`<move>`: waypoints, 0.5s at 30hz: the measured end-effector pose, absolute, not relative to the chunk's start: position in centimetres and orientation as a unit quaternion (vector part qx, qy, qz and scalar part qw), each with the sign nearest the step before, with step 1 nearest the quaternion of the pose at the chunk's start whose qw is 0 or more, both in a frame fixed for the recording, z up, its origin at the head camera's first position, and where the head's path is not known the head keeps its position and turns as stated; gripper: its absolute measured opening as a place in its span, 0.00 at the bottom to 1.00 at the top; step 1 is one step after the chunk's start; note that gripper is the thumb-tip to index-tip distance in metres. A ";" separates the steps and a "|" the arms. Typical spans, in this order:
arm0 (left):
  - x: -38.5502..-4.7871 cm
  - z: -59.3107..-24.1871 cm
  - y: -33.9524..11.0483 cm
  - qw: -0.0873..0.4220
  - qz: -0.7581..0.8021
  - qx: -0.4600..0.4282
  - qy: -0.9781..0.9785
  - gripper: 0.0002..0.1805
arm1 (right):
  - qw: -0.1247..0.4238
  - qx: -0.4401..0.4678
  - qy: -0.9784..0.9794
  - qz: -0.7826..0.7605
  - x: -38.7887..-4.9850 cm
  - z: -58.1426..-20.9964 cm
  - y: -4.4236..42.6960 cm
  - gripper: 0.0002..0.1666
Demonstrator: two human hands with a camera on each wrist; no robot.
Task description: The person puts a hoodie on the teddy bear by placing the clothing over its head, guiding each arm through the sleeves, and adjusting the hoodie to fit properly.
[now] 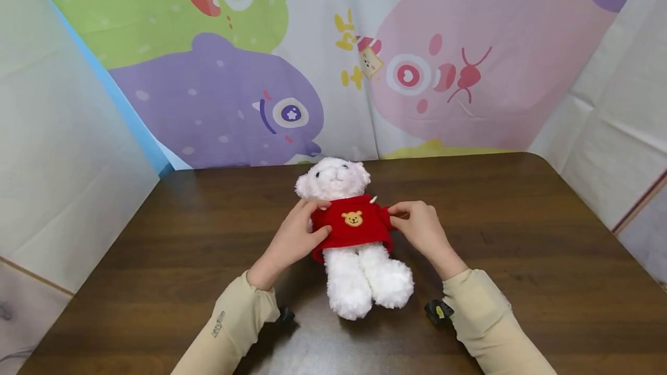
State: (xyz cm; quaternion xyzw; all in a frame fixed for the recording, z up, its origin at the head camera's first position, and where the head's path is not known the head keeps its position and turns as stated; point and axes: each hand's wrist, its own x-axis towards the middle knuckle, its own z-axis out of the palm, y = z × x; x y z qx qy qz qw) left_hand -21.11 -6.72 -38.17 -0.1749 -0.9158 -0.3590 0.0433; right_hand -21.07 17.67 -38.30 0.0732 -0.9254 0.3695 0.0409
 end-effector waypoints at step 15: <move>-21.0 -36.2 0.9 0.123 -0.101 -0.269 -0.950 0.14 | 0.059 0.121 -0.921 0.366 -20.7 -38.9 17.7 0.11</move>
